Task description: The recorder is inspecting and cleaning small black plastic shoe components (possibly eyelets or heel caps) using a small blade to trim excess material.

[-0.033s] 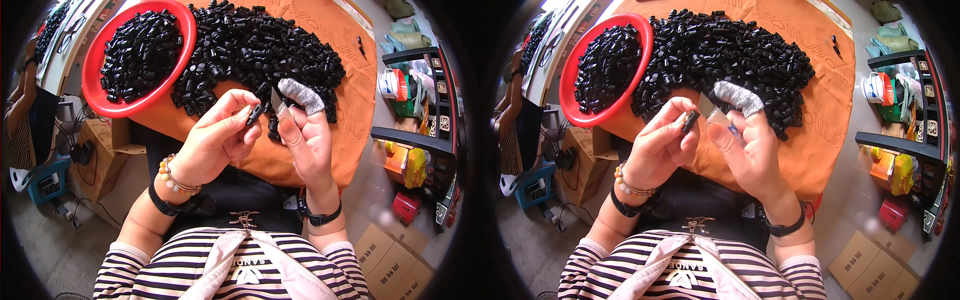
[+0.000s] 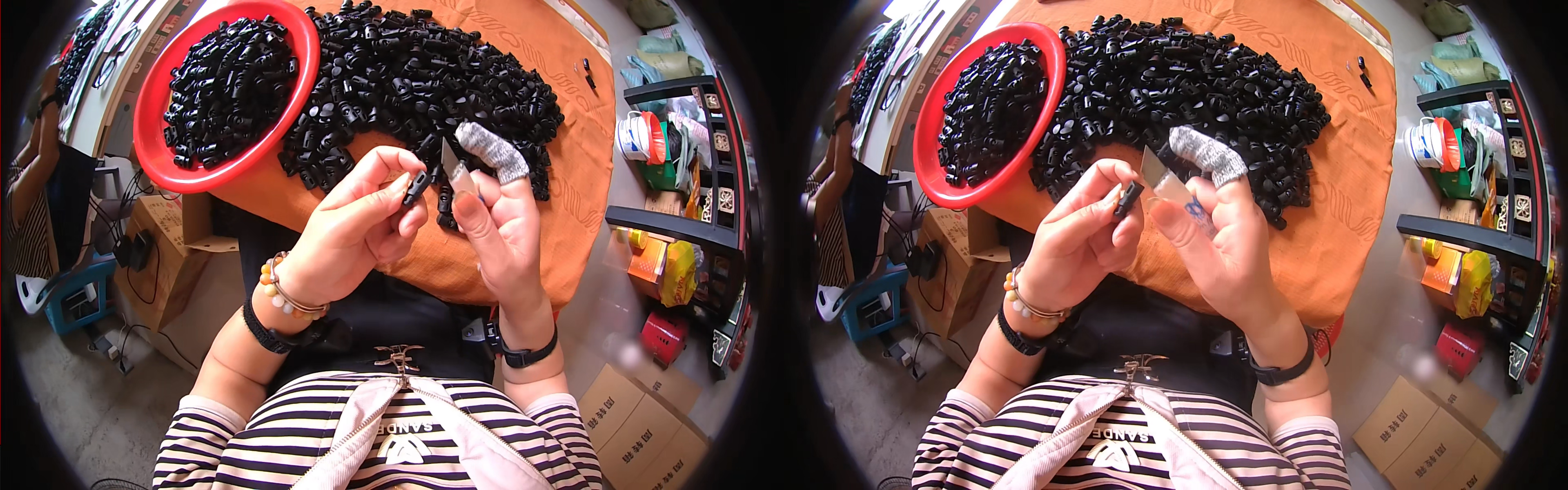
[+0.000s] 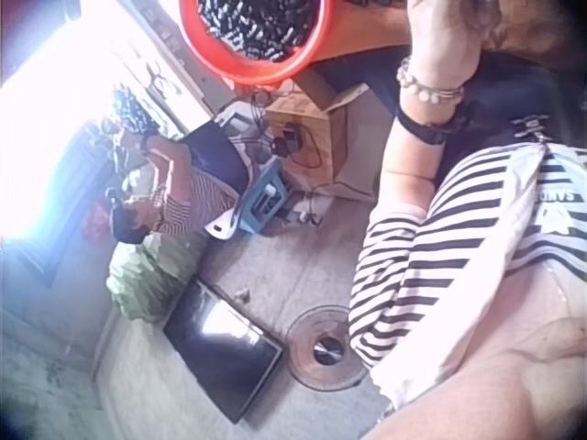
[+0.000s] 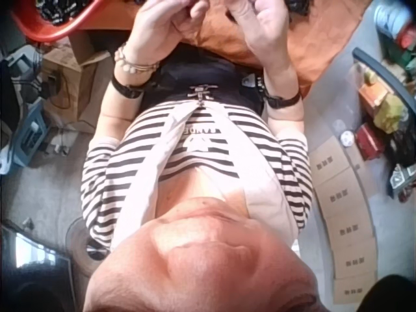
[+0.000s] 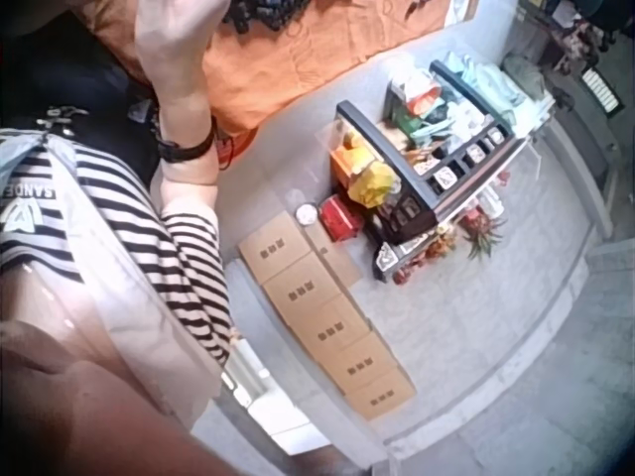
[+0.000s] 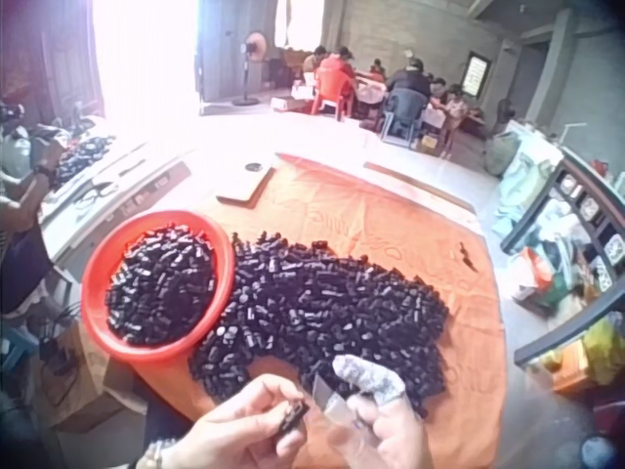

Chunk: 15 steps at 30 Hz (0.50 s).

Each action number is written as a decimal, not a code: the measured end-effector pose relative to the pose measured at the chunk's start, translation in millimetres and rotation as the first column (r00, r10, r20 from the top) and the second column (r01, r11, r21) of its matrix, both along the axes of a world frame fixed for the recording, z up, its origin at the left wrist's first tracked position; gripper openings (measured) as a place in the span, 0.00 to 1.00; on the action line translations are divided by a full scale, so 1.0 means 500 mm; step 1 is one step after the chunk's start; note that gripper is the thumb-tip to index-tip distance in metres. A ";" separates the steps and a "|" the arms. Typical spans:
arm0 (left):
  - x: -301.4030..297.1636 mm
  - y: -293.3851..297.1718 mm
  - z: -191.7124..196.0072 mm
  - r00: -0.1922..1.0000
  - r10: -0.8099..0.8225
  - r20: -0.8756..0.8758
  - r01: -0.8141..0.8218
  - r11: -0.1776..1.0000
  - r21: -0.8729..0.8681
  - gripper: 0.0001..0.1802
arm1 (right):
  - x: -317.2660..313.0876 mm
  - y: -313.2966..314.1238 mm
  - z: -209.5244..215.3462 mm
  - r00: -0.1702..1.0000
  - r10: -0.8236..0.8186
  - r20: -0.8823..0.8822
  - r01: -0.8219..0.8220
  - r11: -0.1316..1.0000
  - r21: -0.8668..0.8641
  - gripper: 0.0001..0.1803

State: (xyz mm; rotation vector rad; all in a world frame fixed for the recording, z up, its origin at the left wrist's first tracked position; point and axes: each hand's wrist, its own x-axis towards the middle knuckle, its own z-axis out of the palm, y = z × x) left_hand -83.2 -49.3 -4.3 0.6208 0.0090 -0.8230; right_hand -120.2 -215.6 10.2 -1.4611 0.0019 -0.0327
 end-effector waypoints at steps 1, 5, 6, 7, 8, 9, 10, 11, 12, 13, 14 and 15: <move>-0.001 -0.001 0.001 1.000 -0.006 0.007 0.006 1.000 0.006 0.14 | 0.003 0.006 0.007 1.000 0.027 0.000 -0.027 0.998 0.057 0.26; -0.005 -0.005 -0.002 0.999 -0.026 0.022 0.026 1.000 -0.001 0.11 | 0.016 0.020 0.000 0.996 0.064 -0.058 -0.058 0.994 0.093 0.28; -0.005 -0.006 0.000 0.999 -0.026 0.021 0.026 1.000 0.012 0.11 | 0.020 0.021 -0.001 0.993 0.070 -0.092 -0.063 0.995 0.078 0.28; -0.005 -0.006 0.003 0.999 -0.027 0.020 0.027 0.999 0.024 0.11 | 0.023 0.025 -0.006 0.998 0.024 -0.066 -0.016 0.993 0.119 0.27; -0.006 -0.006 0.003 0.999 -0.028 0.021 0.028 0.999 0.025 0.11 | 0.026 0.024 -0.003 0.998 0.023 -0.065 -0.015 0.993 0.120 0.27; -0.007 -0.005 0.001 0.999 -0.022 0.030 0.021 0.999 0.024 0.11 | 0.027 0.022 0.001 0.998 0.022 -0.053 -0.016 0.994 0.111 0.26; -0.007 -0.005 -0.001 0.999 -0.016 0.039 0.015 1.000 0.023 0.11 | 0.029 0.021 0.005 0.999 0.020 -0.041 -0.016 0.995 0.102 0.26; -0.006 -0.005 0.000 0.999 -0.017 0.039 0.016 1.000 0.023 0.11 | 0.029 0.025 0.009 0.999 0.000 -0.038 0.004 0.995 0.104 0.25; -0.005 -0.006 0.001 0.999 -0.020 0.032 0.019 1.000 0.022 0.11 | 0.027 0.030 0.011 0.999 -0.001 -0.039 0.005 0.995 0.103 0.25; -0.005 -0.007 0.002 0.999 -0.024 0.026 0.023 0.999 0.022 0.11 | 0.025 0.034 0.012 0.997 0.021 -0.072 -0.012 0.992 0.129 0.24; -0.004 -0.007 0.001 0.999 -0.025 0.025 0.025 0.999 0.022 0.11 | 0.025 0.036 0.012 0.994 0.044 -0.105 -0.028 0.988 0.154 0.24; -0.005 -0.007 0.001 0.999 -0.027 0.022 0.026 1.000 0.017 0.11 | 0.026 0.027 0.002 0.991 0.073 -0.113 -0.052 0.982 0.183 0.27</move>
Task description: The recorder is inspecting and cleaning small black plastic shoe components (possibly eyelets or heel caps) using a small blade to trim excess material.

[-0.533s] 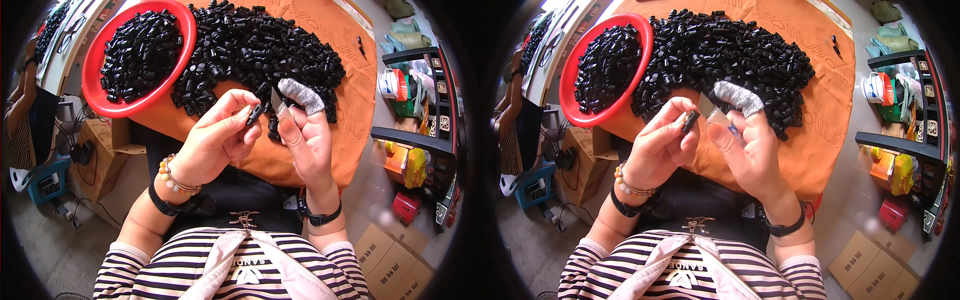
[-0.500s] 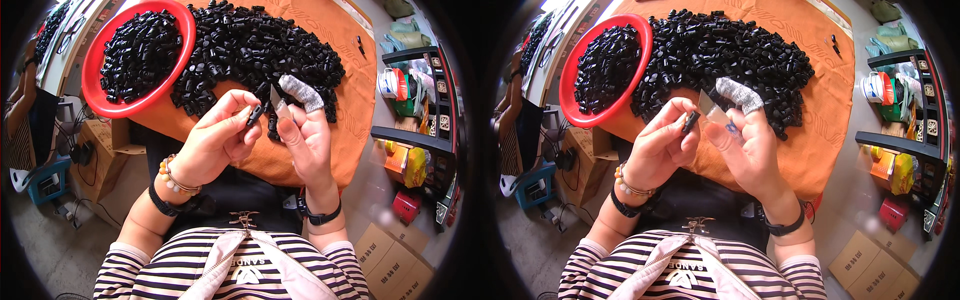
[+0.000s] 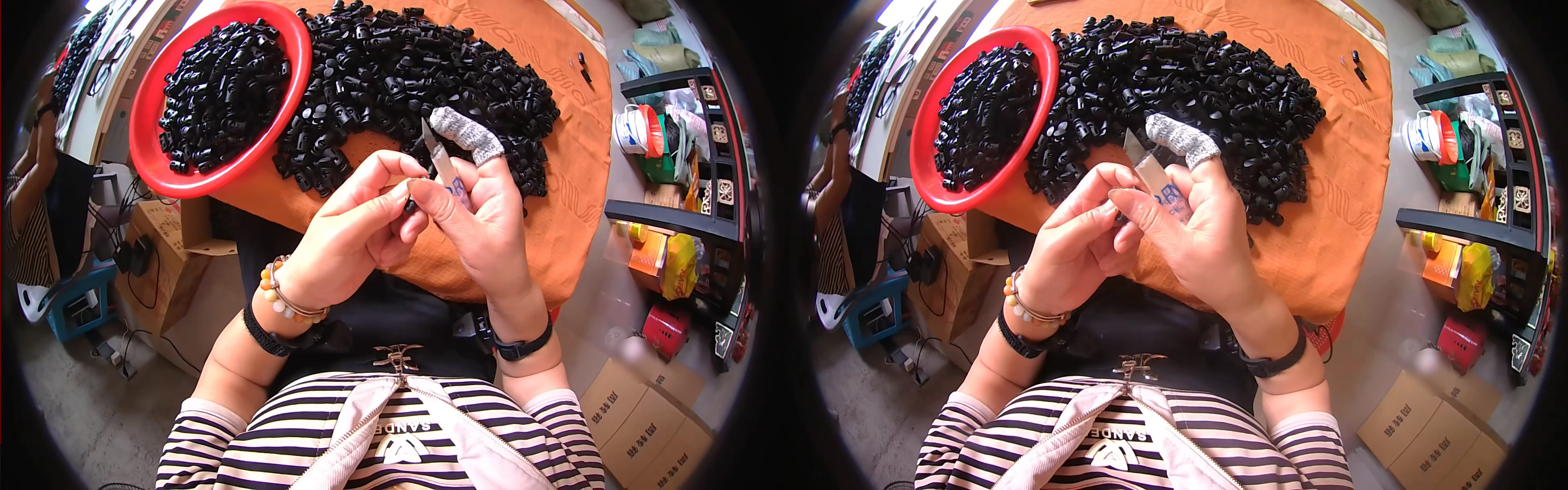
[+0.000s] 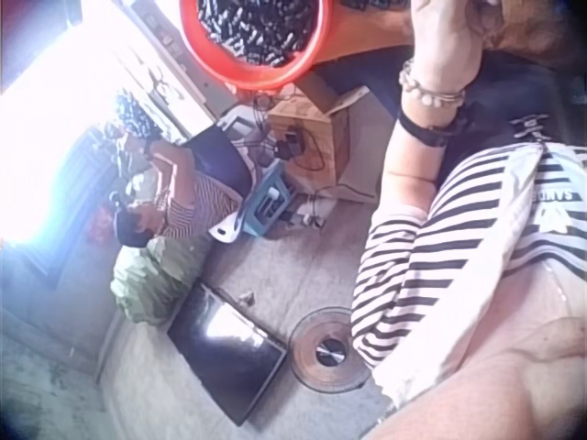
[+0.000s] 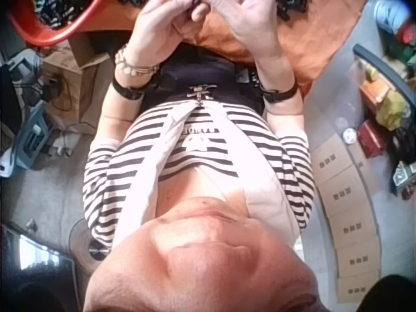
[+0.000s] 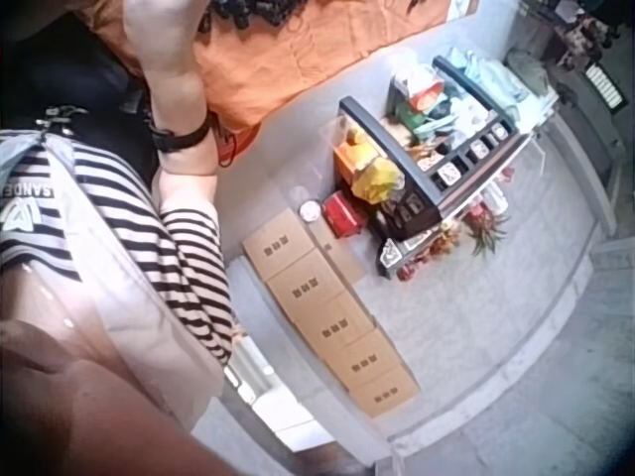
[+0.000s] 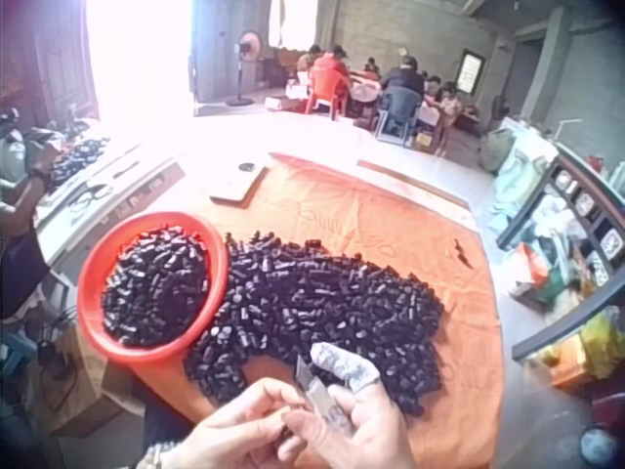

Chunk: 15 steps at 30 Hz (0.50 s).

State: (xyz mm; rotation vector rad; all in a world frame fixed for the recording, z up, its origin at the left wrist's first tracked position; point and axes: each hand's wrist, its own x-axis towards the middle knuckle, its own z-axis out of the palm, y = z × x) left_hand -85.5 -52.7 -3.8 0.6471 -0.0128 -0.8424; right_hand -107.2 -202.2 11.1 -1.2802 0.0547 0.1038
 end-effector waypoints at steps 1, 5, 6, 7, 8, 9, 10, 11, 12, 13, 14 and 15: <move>0.000 0.001 0.000 1.000 -0.002 -0.003 0.002 1.000 -0.004 0.11 | 0.001 -0.002 -0.001 1.000 0.000 0.001 0.000 1.000 0.000 0.27; 0.003 0.006 -0.003 1.000 -0.011 0.006 0.011 1.000 -0.006 0.11 | 0.007 -0.014 -0.015 0.980 -0.156 0.123 0.168 0.982 -0.091 0.25; 0.003 0.007 0.001 1.000 0.022 -0.008 -0.022 0.999 0.025 0.12 | 0.003 -0.019 -0.005 0.987 -0.148 0.064 0.154 0.984 -0.092 0.25; 0.003 0.008 0.004 0.998 0.056 -0.020 -0.055 0.997 0.058 0.12 | 0.000 -0.024 0.002 0.990 -0.138 0.004 0.138 0.986 -0.091 0.25; 0.002 0.009 0.003 0.998 0.062 -0.018 -0.061 0.996 0.062 0.12 | -0.003 -0.028 0.002 0.990 -0.141 0.004 0.141 0.987 -0.075 0.24; 0.004 0.011 0.000 0.996 0.085 -0.018 -0.084 0.995 0.053 0.12 | -0.002 -0.031 -0.003 0.987 -0.163 0.010 0.163 0.985 -0.060 0.24; 0.007 0.014 -0.001 0.994 0.109 -0.018 -0.108 0.993 0.045 0.12 | -0.005 -0.038 0.001 0.985 -0.170 0.008 0.170 0.983 -0.069 0.24; 0.011 0.016 -0.002 0.993 0.117 -0.012 -0.116 0.992 0.054 0.12 | -0.010 -0.047 0.004 0.984 -0.176 0.005 0.176 0.981 -0.077 0.24; 0.016 0.018 -0.003 0.992 0.128 0.004 -0.128 0.989 0.075 0.12 | -0.014 -0.056 -0.002 0.977 -0.214 0.011 0.214 0.970 -0.115 0.25; 0.021 0.021 -0.003 0.990 0.138 0.020 -0.139 0.986 0.096 0.13 | -0.018 -0.061 0.000 0.971 -0.239 0.008 0.239 0.965 -0.108 0.25; 0.030 0.029 0.005 0.984 0.177 0.027 -0.179 0.974 0.141 0.13 | -0.021 -0.068 -0.004 0.969 -0.248 0.003 0.246 0.962 -0.120 0.25; 0.041 0.036 -0.003 0.974 0.213 0.075 -0.222 0.965 0.136 0.14 | -0.025 -0.079 -0.011 0.964 -0.265 -0.003 0.262 0.955 -0.138 0.25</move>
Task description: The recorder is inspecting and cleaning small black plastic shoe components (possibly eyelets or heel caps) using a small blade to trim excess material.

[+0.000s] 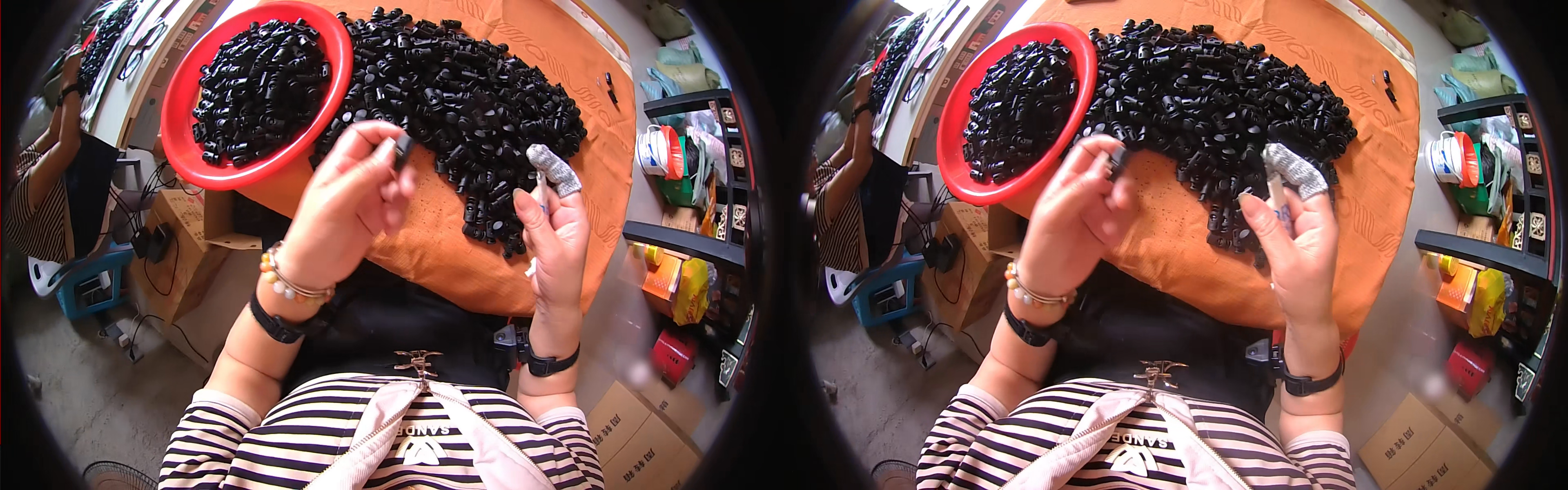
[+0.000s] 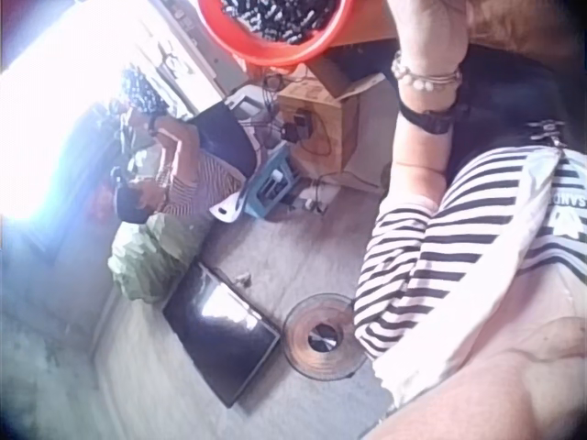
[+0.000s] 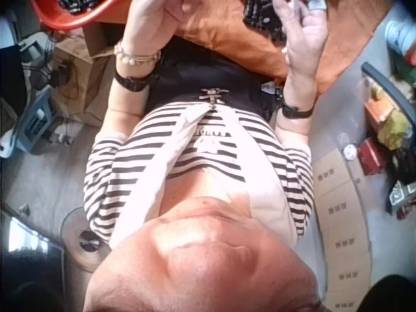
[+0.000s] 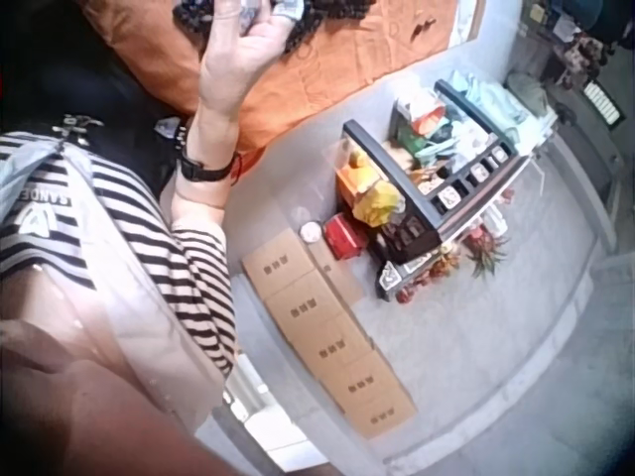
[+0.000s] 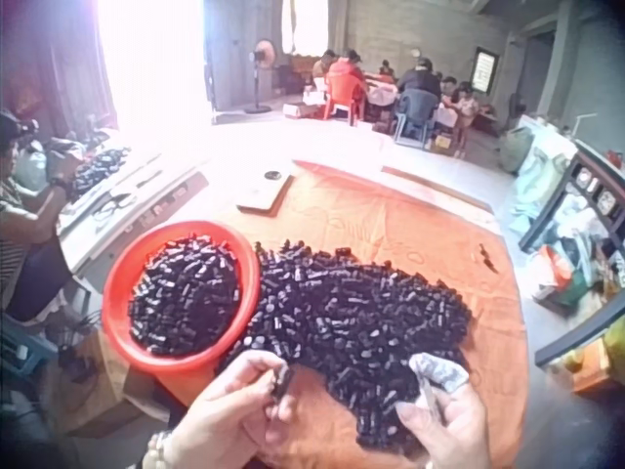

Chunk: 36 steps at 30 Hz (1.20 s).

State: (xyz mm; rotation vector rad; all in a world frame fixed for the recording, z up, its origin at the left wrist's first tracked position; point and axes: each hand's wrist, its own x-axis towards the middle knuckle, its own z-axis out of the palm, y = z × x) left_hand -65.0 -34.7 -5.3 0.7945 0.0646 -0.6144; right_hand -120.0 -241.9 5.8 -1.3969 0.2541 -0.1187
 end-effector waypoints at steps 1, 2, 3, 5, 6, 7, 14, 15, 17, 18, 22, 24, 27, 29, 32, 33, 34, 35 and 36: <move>0.012 0.012 0.002 0.997 0.061 0.044 -0.060 0.998 -0.033 0.13 | -0.003 -0.012 -0.003 1.000 -0.005 -0.001 0.005 1.000 -0.002 0.25; 0.027 0.028 0.005 0.989 0.121 0.085 -0.115 0.991 -0.072 0.12 | -0.005 -0.024 -0.008 1.000 -0.007 0.004 0.007 0.999 -0.035 0.25; 0.045 0.047 0.002 0.976 0.181 0.118 -0.167 0.979 -0.117 0.15 | -0.008 -0.035 -0.010 1.000 -0.013 0.008 0.014 0.997 -0.072 0.25; 0.081 0.098 0.000 0.941 0.258 0.221 -0.219 0.958 -0.187 0.20 | -0.011 -0.051 -0.007 1.000 -0.019 0.005 0.019 0.993 -0.112 0.24; 0.098 0.122 0.000 0.917 0.270 0.293 -0.212 0.953 -0.215 0.22 | -0.013 -0.059 -0.007 1.000 -0.018 0.003 0.018 0.989 -0.148 0.24; 0.109 0.141 0.005 0.918 0.267 0.294 -0.203 0.952 -0.231 0.22 | -0.013 -0.064 -0.008 0.998 -0.061 0.018 0.063 0.985 -0.163 0.24; 0.090 0.129 0.001 0.910 0.229 0.345 -0.208 0.973 -0.098 0.23 | -0.064 -0.106 -0.015 0.972 0.113 -0.205 -0.205 0.833 -0.514 0.27; 0.078 0.108 0.001 0.920 0.180 0.347 -0.168 0.984 -0.065 0.23 | -0.076 -0.107 -0.023 0.975 0.096 -0.201 -0.194 0.809 -0.554 0.27; 0.053 0.069 0.005 0.954 0.126 0.273 -0.151 0.986 0.072 0.21 | -0.086 -0.100 -0.020 0.974 0.081 -0.210 -0.194 0.776 -0.600 0.27; 0.046 0.058 -0.003 0.965 0.062 0.254 -0.083 0.994 0.075 0.20 | -0.089 -0.097 -0.016 0.975 0.060 -0.213 -0.187 0.740 -0.646 0.27; 0.010 0.012 -0.001 0.982 -0.077 0.172 0.049 0.986 0.157 0.17 | -0.089 -0.087 -0.015 0.963 0.058 -0.263 -0.240 0.624 -0.743 0.28; 0.002 0.003 0.000 0.976 -0.163 0.146 0.141 0.979 0.149 0.16 | -0.089 -0.084 -0.021 0.971 0.052 -0.235 -0.218 0.603 -0.767 0.27; -0.011 -0.019 0.012 0.980 -0.173 0.103 0.147 0.964 0.220 0.17 | -0.091 -0.084 -0.032 0.982 0.038 -0.184 -0.171 0.578 -0.798 0.27; -0.014 -0.025 0.008 0.971 -0.215 0.107 0.188 0.957 0.219 0.17 | -0.091 -0.087 -0.038 0.986 0.029 -0.161 -0.149 0.570 -0.808 0.26; -0.019 -0.025 0.007 0.963 -0.246 0.108 0.219 0.951 0.216 0.17 | -0.088 -0.087 -0.035 0.987 0.048 -0.156 -0.155 0.579 -0.800 0.26; -0.020 -0.024 0.002 0.958 -0.260 0.120 0.230 0.949 0.216 0.17 | -0.087 -0.085 -0.033 0.987 0.031 -0.158 -0.145 0.602 -0.785 0.26; -0.021 -0.024 0.000 0.959 -0.255 0.121 0.225 0.950 0.215 0.17 | -0.086 -0.083 -0.031 0.987 0.015 -0.160 -0.134 0.624 -0.770 0.26; -0.022 -0.026 -0.002 0.951 -0.279 0.135 0.246 0.944 0.219 0.17 | -0.087 -0.086 -0.033 0.987 0.020 -0.160 -0.137 0.622 -0.771 0.26; -0.024 -0.028 -0.002 0.942 -0.302 0.150 0.265 0.938 0.224 0.17 | -0.090 -0.093 -0.036 0.990 0.010 -0.143 -0.112 0.674 -0.730 0.27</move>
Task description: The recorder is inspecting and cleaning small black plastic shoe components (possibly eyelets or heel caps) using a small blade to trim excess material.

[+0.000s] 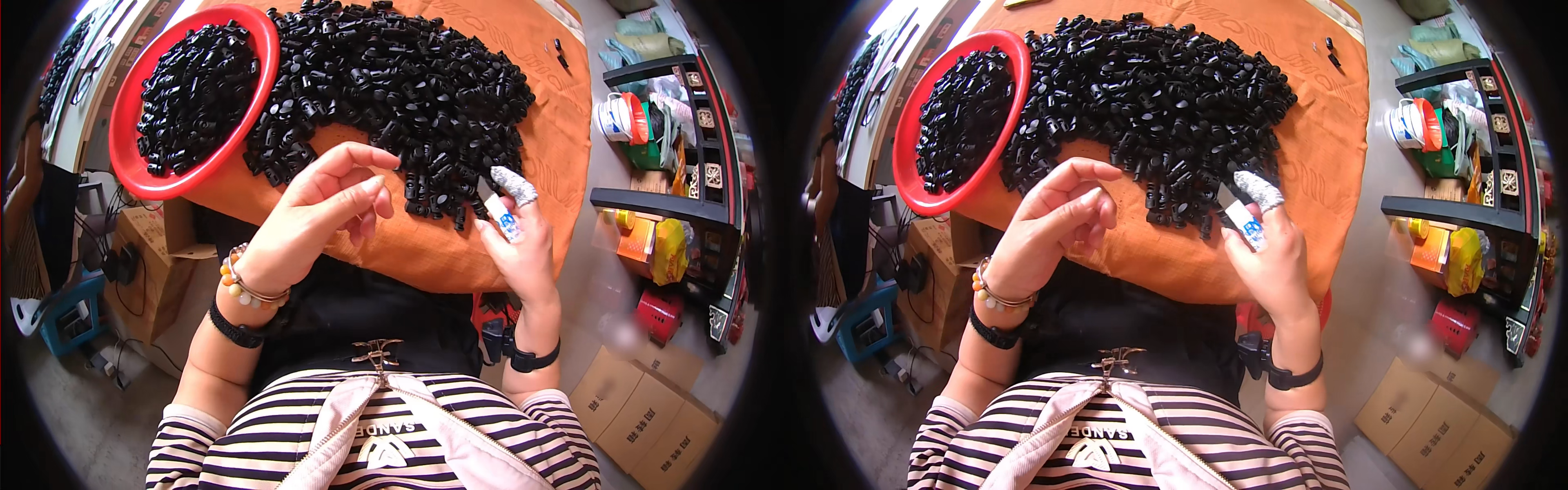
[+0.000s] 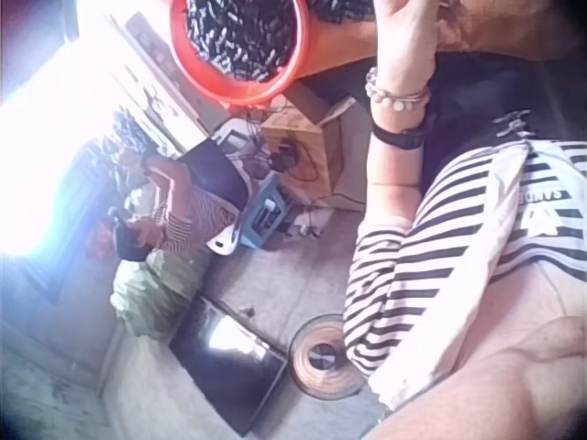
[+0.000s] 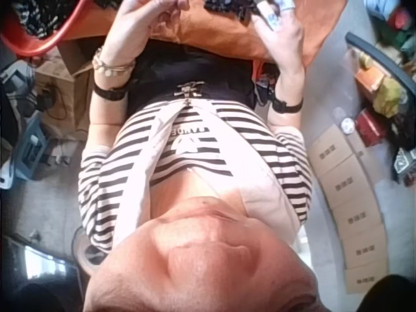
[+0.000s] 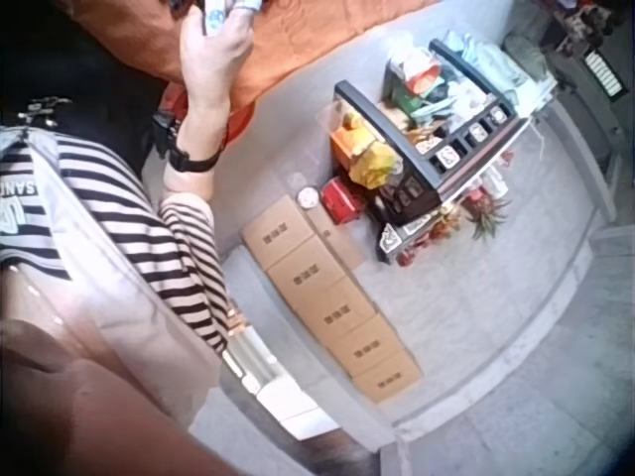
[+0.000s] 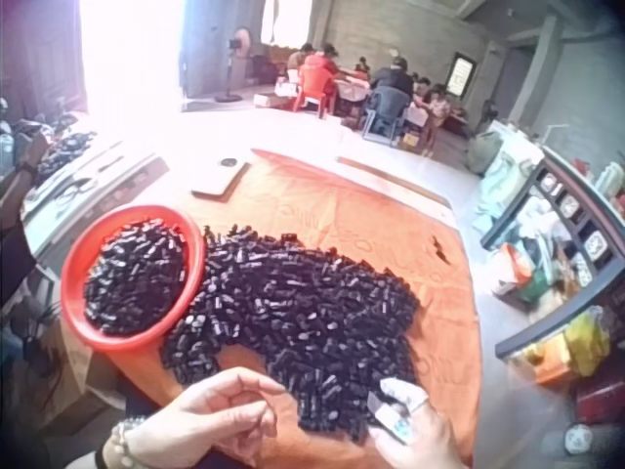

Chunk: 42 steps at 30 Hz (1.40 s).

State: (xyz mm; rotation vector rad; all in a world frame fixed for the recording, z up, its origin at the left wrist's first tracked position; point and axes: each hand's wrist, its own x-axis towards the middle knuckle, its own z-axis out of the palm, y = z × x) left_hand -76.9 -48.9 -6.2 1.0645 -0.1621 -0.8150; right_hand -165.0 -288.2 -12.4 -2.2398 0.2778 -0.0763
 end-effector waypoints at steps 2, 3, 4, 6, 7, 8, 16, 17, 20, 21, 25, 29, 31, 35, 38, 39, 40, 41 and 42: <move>-0.004 -0.007 0.003 1.000 -0.009 0.005 0.009 1.000 0.010 0.16 | 0.000 0.001 0.002 1.000 -0.013 0.016 0.012 0.998 0.066 0.27; -0.007 -0.008 0.003 0.999 -0.038 0.021 0.038 0.999 0.023 0.16 | 0.003 0.010 0.010 0.999 -0.040 0.035 0.033 0.982 0.187 0.28; -0.009 -0.010 0.004 0.997 -0.066 0.038 0.065 0.997 0.038 0.15 | 0.007 0.020 0.020 0.996 -0.068 0.051 0.050 0.951 0.307 0.29; -0.014 -0.018 -0.004 0.995 -0.097 0.020 0.097 0.995 0.031 0.14 | 0.016 0.048 0.044 0.996 -0.018 0.092 -0.018 0.928 0.372 0.30; -0.017 -0.024 -0.001 0.995 -0.097 -0.005 0.097 0.995 0.024 0.15 | 0.020 0.062 0.052 0.997 -0.016 0.074 -0.020 0.887 0.461 0.30; -0.021 -0.028 0.001 0.995 -0.095 -0.029 0.096 0.995 0.018 0.15 | 0.025 0.076 0.054 0.998 -0.012 0.056 -0.021 0.837 0.547 0.30; -0.025 -0.022 -0.014 0.987 0.064 -0.150 -0.096 0.971 -0.221 0.13 | 0.065 0.160 0.065 0.983 0.128 0.133 -0.182 0.798 0.575 0.33; -0.021 -0.015 -0.010 0.981 0.060 -0.184 -0.100 0.972 -0.213 0.13 | 0.067 0.160 0.063 0.982 0.134 0.133 -0.187 0.796 0.576 0.33; -0.008 0.005 -0.010 0.974 0.010 -0.225 -0.082 0.947 -0.312 0.14 | 0.070 0.148 0.057 0.961 0.166 0.222 -0.262 0.805 0.532 0.31; -0.008 0.001 -0.011 0.971 0.048 -0.235 -0.117 0.951 -0.287 0.17 | 0.069 0.144 0.055 0.960 0.168 0.226 -0.269 0.786 0.557 0.29; -0.008 0.003 0.001 0.949 0.064 -0.308 -0.173 0.924 -0.340 0.12 | 0.061 0.149 0.054 0.961 0.211 0.178 -0.275 0.779 0.564 0.28; -0.008 0.002 -0.006 0.947 0.089 -0.309 -0.189 0.931 -0.312 0.09 | 0.066 0.170 0.057 0.954 0.245 0.174 -0.301 0.770 0.563 0.25; -0.008 0.002 -0.007 0.954 0.094 -0.286 -0.186 0.931 -0.314 0.08 | 0.067 0.175 0.057 0.953 0.229 0.198 -0.303 0.743 0.597 0.23; -0.010 0.000 -0.003 0.946 0.104 -0.307 -0.204 0.927 -0.314 0.07 | 0.066 0.176 0.052 0.960 0.220 0.174 -0.280 0.732 0.621 0.22; -0.010 0.000 -0.001 0.943 0.103 -0.316 -0.206 0.926 -0.315 0.06 | 0.066 0.177 0.049 0.961 0.210 0.179 -0.276 0.729 0.627 0.21; -0.010 0.000 0.000 0.943 0.101 -0.319 -0.206 0.925 -0.318 0.06 | 0.067 0.177 0.050 0.961 0.206 0.185 -0.277 0.728 0.627 0.21; -0.010 -0.001 0.001 0.943 0.100 -0.319 -0.205 0.926 -0.317 0.06 | 0.067 0.177 0.050 0.961 0.205 0.185 -0.276 0.728 0.627 0.21; -0.011 -0.001 0.001 0.944 0.113 -0.309 -0.212 0.928 -0.307 0.06 | 0.068 0.176 0.051 0.960 0.208 0.188 -0.281 0.732 0.621 0.21; -0.011 -0.002 0.001 0.946 0.127 -0.300 -0.218 0.930 -0.296 0.06 | 0.068 0.176 0.051 0.958 0.212 0.192 -0.285 0.736 0.614 0.21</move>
